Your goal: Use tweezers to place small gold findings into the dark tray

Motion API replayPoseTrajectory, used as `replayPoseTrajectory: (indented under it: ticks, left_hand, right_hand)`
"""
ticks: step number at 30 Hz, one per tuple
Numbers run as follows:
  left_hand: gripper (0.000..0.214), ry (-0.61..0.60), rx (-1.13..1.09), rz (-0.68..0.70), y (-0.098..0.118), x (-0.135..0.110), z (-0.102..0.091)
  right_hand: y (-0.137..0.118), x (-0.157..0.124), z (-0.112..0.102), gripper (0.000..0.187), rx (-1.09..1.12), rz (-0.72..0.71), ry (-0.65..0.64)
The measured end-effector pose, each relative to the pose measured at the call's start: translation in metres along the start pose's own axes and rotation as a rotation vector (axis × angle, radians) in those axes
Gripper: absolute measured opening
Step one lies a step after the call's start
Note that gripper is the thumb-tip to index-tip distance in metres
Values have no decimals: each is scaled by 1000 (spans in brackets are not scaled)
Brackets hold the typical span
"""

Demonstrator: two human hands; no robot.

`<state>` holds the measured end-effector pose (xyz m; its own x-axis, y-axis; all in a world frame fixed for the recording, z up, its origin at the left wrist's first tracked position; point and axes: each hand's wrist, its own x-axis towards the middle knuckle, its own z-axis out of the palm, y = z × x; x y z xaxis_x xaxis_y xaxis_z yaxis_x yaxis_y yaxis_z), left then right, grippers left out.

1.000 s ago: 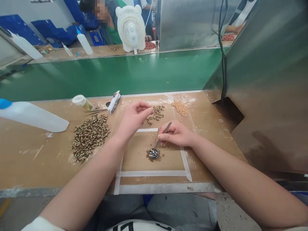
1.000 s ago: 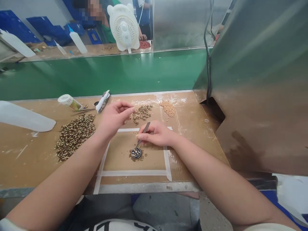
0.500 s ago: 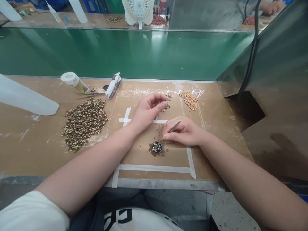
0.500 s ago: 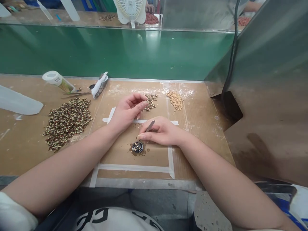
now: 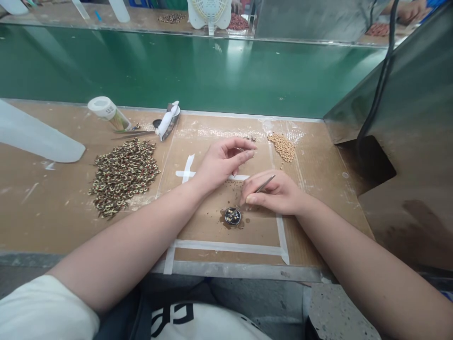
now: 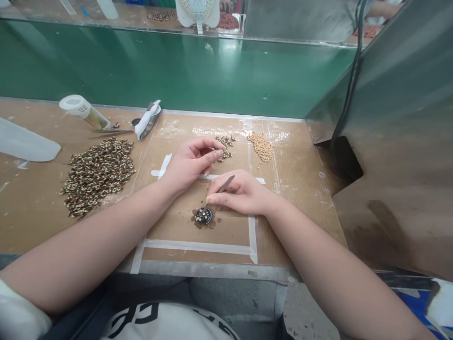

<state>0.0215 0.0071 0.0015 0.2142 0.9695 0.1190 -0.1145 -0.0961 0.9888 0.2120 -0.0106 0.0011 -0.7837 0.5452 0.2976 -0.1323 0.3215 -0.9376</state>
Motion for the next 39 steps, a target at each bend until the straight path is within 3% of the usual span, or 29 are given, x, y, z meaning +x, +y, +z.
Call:
replayPoseTrajectory:
  ticks: [6,14,30,34,39]
  left_hand:
    - [20,36,-82,-32,-2,0,-1]
    - [21,49,-68,-39,-8,1,-5]
    - [22,74,-52,-107,-2,1,-2]
    - [26,68,-78,-131,-1,1,-1]
    - [25,40,7,-180,1,-3,-2]
  right_hand:
    - [3,-3,-8,25,139,-50,304]
    - [0,-1,-1,31,-72,38,82]
    - [-1,0,1,33,-28,66,70]
    - [0,0,-4,31,88,34,270]
    - [3,3,-19,36,105,-63,811]
